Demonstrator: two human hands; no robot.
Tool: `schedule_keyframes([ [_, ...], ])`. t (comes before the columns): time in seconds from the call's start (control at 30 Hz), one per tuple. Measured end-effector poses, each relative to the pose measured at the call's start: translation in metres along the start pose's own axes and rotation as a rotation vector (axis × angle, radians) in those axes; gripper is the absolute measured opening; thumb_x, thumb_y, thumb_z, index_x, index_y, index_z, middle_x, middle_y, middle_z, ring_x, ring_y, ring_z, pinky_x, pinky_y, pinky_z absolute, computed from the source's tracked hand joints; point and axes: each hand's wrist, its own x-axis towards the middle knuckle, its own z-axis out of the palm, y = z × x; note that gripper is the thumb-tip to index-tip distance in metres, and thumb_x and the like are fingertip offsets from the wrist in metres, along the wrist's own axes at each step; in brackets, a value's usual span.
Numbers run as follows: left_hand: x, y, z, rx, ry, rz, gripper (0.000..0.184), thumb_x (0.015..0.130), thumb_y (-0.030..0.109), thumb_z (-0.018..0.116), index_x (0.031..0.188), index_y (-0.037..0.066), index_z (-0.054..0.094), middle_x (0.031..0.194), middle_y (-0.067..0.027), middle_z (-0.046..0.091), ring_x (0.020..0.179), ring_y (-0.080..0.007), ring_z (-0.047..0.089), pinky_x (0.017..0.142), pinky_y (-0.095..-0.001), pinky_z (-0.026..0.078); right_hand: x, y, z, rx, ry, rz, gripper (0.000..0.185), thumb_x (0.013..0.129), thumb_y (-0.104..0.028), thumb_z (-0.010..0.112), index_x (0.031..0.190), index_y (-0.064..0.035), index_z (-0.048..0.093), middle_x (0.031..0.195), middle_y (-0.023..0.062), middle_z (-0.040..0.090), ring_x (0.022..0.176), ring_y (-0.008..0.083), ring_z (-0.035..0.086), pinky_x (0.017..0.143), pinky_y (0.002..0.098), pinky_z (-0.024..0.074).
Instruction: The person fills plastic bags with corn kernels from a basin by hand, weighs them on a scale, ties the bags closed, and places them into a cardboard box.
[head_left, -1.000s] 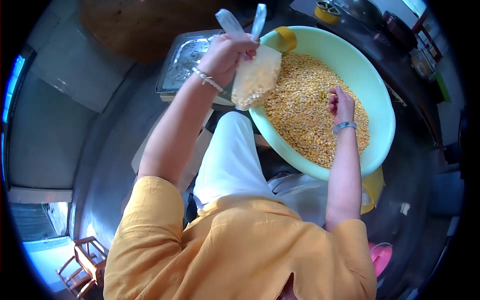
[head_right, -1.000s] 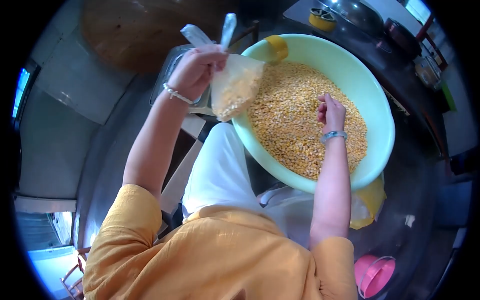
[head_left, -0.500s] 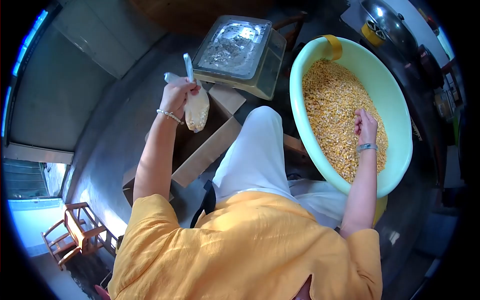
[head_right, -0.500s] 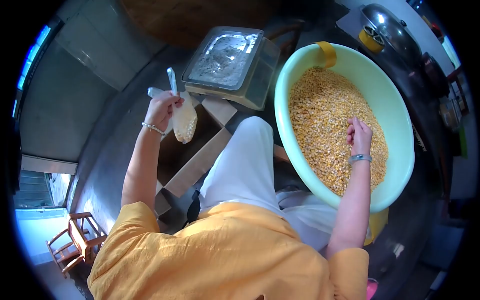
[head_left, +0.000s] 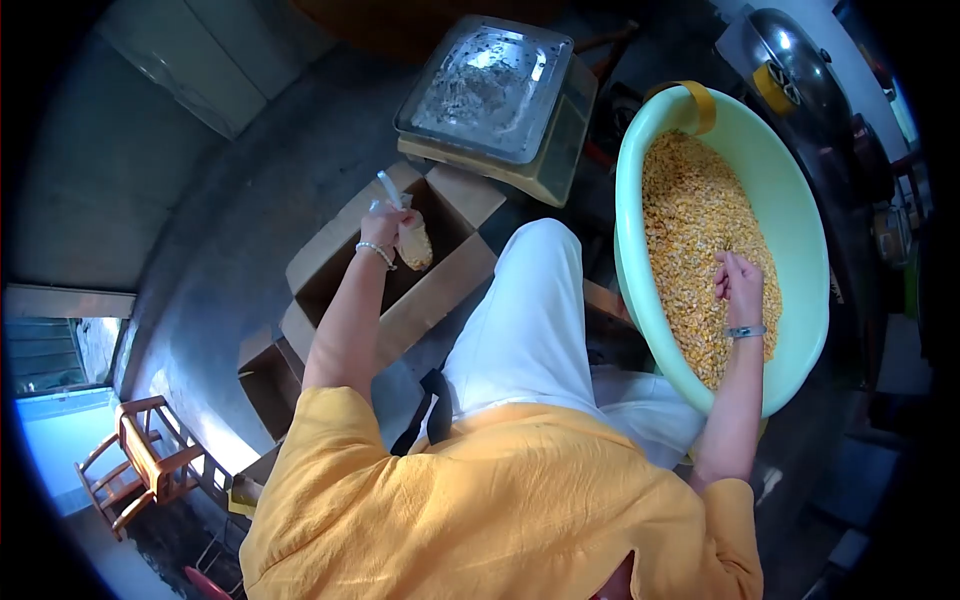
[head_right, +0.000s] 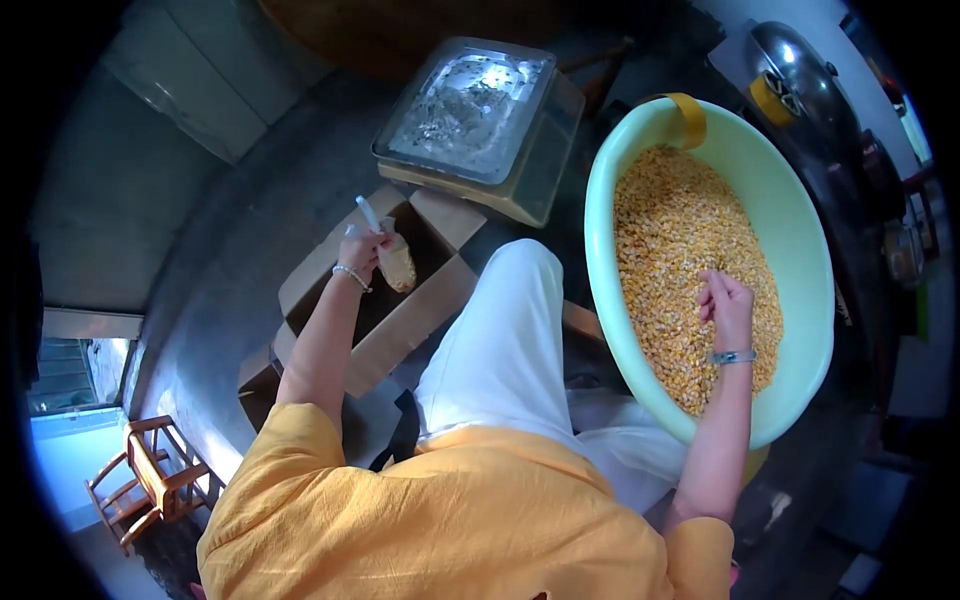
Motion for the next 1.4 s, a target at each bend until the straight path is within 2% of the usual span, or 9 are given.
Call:
schedule_keyframes([
  [0.2,0.032,-0.047,-0.002,0.072,0.058,-0.115,0.013,0.077,0.004,0.062,0.088,0.005,0.056,0.081,-0.0072,0.06,0.073,-0.0173,0.06,0.062,-0.0267,0.048,-0.068,-0.064,0.047,-0.415,-0.293,-0.225,0.023,0.083,-0.011,0.062,0.1,0.0043,0.062,0.083,0.0085,0.061,0.069,0.0138,0.06,0.06,0.0246,0.0495],
  [0.37,0.054,-0.085,-0.002,-0.003,0.059,-0.184,0.012,0.074,0.004,0.064,0.083,0.006,0.056,0.071,-0.0042,0.055,0.056,-0.0121,0.05,0.045,-0.0255,0.036,-0.109,-0.069,0.083,-0.899,-0.286,-0.45,0.061,0.067,-0.018,0.074,0.12,0.0009,0.051,0.104,0.0174,0.058,0.092,0.0332,0.058,0.078,0.0379,0.048],
  [0.73,0.095,-0.131,0.006,-0.041,0.179,-0.375,0.014,0.079,0.009,0.062,0.092,0.005,0.059,0.063,-0.0039,0.053,0.047,-0.0123,0.044,0.039,-0.0267,0.034,-0.106,-0.055,0.091,-0.898,-0.258,-0.316,0.064,0.065,-0.017,0.074,0.12,0.0018,0.05,0.105,0.0202,0.056,0.092,0.0373,0.056,0.079,0.0417,0.0467],
  [1.03,0.119,-0.172,0.011,-0.21,0.192,-0.324,0.027,0.08,0.015,0.065,0.103,0.001,0.059,0.094,-0.0101,0.062,0.084,-0.0236,0.061,0.066,-0.0363,0.049,-0.103,-0.058,0.094,-0.905,-0.256,-0.337,0.061,0.062,-0.017,0.075,0.115,0.0036,0.052,0.098,0.0197,0.057,0.085,0.0359,0.057,0.073,0.0411,0.0479],
  [1.17,0.162,-0.255,-0.016,-2.245,-0.821,-1.122,0.051,0.083,0.017,0.056,0.128,-0.004,0.044,0.129,-0.0211,0.047,0.117,-0.039,0.043,0.095,-0.0543,0.033,-0.102,-0.057,0.094,-0.914,-0.249,-0.341,0.06,0.061,-0.016,0.075,0.113,0.0035,0.054,0.096,0.0189,0.057,0.083,0.0354,0.057,0.071,0.0406,0.0481],
  [1.27,0.151,-0.242,0.003,-3.055,-0.282,-1.0,0.055,0.088,0.02,0.045,0.134,-0.008,0.035,0.139,-0.0251,0.035,0.126,-0.0441,0.032,0.101,-0.0604,0.021,-0.1,-0.059,0.095,-0.92,-0.263,-0.324,0.061,0.06,-0.017,0.076,0.113,0.0039,0.054,0.097,0.0193,0.057,0.084,0.0355,0.057,0.072,0.0406,0.0481],
  [1.3,0.139,-0.207,0.018,-3.62,0.259,-0.896,0.054,0.089,0.021,0.043,0.133,-0.009,0.035,0.138,-0.0261,0.036,0.124,-0.0443,0.034,0.101,-0.0608,0.022,-0.1,-0.059,0.095,-0.924,-0.264,-0.323,0.061,0.059,-0.017,0.076,0.112,0.0041,0.054,0.097,0.0195,0.057,0.084,0.0357,0.057,0.072,0.0407,0.0481],
  [1.37,0.148,-0.214,0.015,-3.902,1.135,-0.639,0.054,0.09,0.023,0.038,0.131,-0.01,0.035,0.136,-0.0274,0.038,0.121,-0.0446,0.037,0.1,-0.0614,0.021,-0.099,-0.058,0.094,-0.93,-0.271,-0.32,0.061,0.059,-0.017,0.076,0.112,0.0044,0.054,0.098,0.0198,0.057,0.085,0.036,0.057,0.072,0.0408,0.0481],
  [1.4,0.173,-0.258,-0.004,-3.757,1.201,-0.65,0.054,0.09,0.025,0.036,0.131,-0.01,0.036,0.135,-0.0277,0.038,0.12,-0.0448,0.037,0.101,-0.0614,0.02,-0.099,-0.057,0.094,-0.931,-0.271,-0.304,0.061,0.058,-0.017,0.076,0.112,0.0045,0.054,0.098,0.0199,0.057,0.085,0.0361,0.057,0.073,0.041,0.0481],
])
